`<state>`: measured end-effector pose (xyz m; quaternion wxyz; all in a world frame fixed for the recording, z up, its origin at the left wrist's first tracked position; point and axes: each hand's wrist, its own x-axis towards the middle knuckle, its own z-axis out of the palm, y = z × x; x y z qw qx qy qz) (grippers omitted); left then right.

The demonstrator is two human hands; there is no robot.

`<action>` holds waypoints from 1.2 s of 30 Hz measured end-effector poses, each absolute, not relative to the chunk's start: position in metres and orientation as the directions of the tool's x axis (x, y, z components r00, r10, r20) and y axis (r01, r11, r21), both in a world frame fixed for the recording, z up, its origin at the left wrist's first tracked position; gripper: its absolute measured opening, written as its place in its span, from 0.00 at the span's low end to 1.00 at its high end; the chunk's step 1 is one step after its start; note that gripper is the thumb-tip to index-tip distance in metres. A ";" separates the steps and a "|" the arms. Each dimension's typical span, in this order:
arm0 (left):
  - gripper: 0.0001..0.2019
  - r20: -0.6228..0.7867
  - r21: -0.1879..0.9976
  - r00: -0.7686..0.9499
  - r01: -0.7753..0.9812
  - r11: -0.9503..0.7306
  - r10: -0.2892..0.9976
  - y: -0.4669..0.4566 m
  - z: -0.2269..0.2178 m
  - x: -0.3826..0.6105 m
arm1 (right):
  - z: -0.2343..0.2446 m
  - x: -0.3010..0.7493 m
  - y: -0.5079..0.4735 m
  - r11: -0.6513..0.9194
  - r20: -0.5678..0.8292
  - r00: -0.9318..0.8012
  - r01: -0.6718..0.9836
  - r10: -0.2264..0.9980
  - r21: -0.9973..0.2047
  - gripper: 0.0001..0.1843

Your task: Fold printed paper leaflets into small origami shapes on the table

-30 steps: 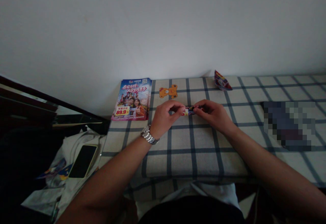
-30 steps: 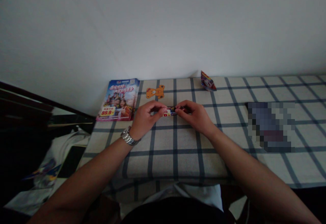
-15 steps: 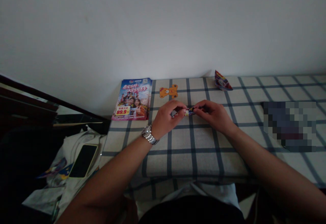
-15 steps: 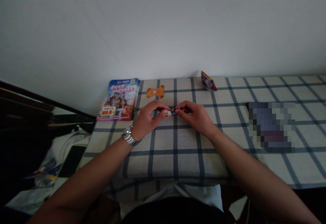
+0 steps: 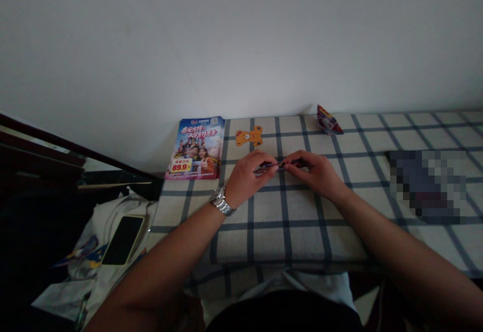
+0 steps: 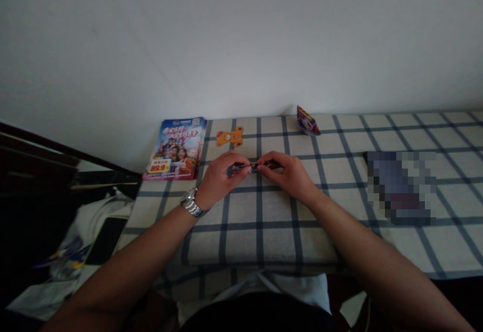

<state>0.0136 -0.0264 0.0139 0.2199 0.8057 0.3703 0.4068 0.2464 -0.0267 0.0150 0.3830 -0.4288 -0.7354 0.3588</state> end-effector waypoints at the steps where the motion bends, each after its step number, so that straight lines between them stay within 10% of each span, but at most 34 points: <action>1: 0.03 0.488 0.664 0.399 0.409 -0.627 0.777 -0.027 0.015 0.014 | 0.015 0.247 -0.026 0.389 0.267 -0.344 0.359 0.900 -0.848 0.08; 24: 0.08 0.347 0.749 0.502 0.360 -0.556 0.792 -0.029 0.017 0.013 | 0.020 0.252 -0.023 0.642 0.470 -0.465 0.339 0.750 -0.688 0.05; 36: 0.10 0.326 0.847 0.454 0.250 -0.470 0.829 -0.028 0.013 0.015 | 0.013 0.250 -0.025 0.441 0.349 -0.321 0.279 0.880 -0.853 0.26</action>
